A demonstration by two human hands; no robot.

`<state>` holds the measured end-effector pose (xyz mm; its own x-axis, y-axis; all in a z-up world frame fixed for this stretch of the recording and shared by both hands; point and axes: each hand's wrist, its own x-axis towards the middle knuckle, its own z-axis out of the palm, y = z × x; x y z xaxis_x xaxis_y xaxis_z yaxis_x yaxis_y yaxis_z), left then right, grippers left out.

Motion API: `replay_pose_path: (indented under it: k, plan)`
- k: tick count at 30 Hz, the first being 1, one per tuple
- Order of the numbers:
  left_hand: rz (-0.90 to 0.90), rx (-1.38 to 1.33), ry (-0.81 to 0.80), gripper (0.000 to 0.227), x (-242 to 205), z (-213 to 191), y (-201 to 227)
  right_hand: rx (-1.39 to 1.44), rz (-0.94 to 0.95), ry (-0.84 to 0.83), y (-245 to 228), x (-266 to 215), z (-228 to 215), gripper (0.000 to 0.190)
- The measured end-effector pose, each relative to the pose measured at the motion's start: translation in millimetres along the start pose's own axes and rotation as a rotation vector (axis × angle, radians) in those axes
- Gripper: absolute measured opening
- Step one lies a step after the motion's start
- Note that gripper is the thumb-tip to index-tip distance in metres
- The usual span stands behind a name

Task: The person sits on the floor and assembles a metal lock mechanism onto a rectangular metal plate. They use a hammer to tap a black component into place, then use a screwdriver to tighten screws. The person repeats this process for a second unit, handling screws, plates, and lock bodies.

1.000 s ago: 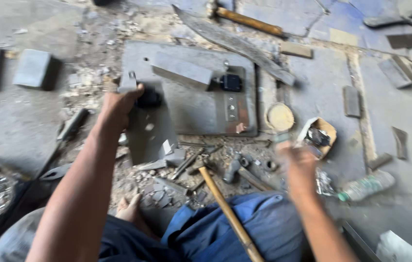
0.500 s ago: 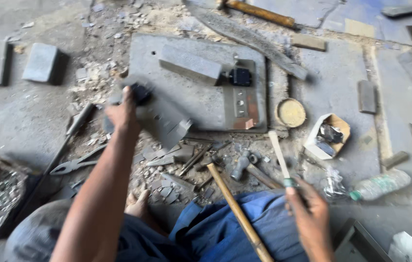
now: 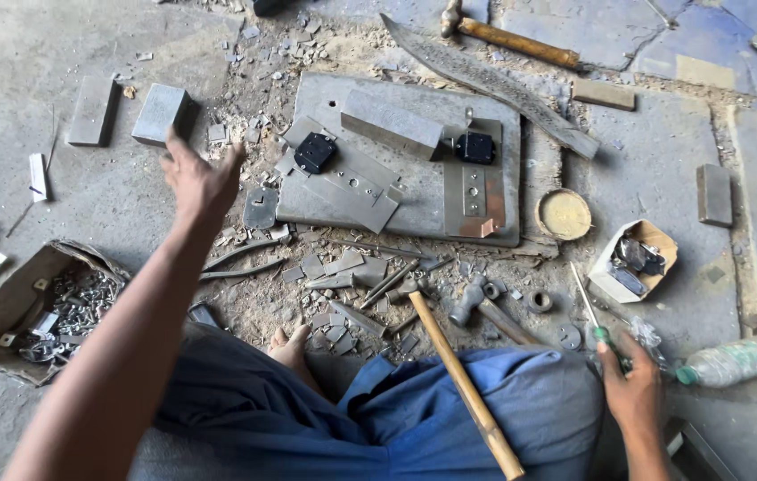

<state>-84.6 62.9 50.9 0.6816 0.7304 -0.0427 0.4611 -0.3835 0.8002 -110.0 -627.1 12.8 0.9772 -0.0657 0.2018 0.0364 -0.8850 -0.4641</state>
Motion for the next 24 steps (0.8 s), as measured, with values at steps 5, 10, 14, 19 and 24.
replay_pose_path:
  k: [5, 10, 14, 19, 24]
  plan:
    - [0.741, 0.305, -0.203, 0.093, -66.2, -41.2, -22.0, 0.329, 0.115, 0.094, -0.6, -31.2, 22.8, 0.059]
    - [0.827, 0.826, -0.517, 0.068, -189.8, -75.9, -29.2, 0.248, 0.19, -0.008, -35.1, -96.7, 10.7, 0.077]
    - [0.689, 1.009, -0.671, 0.039, -245.1, -82.7, -5.5, 0.181, 0.164, -0.023, -88.3, -133.8, -12.1, 0.085]
    - [0.661, 1.102, -0.806, 0.056, -282.6, -63.5, 27.0, 0.066, 0.044, 0.047, -149.0, -167.1, -25.2, 0.072]
    - [0.629, 1.011, -0.99, 0.075, -361.9, 7.8, 13.6, 0.042, -0.23, 0.064, -204.8, -188.1, -24.8, 0.063]
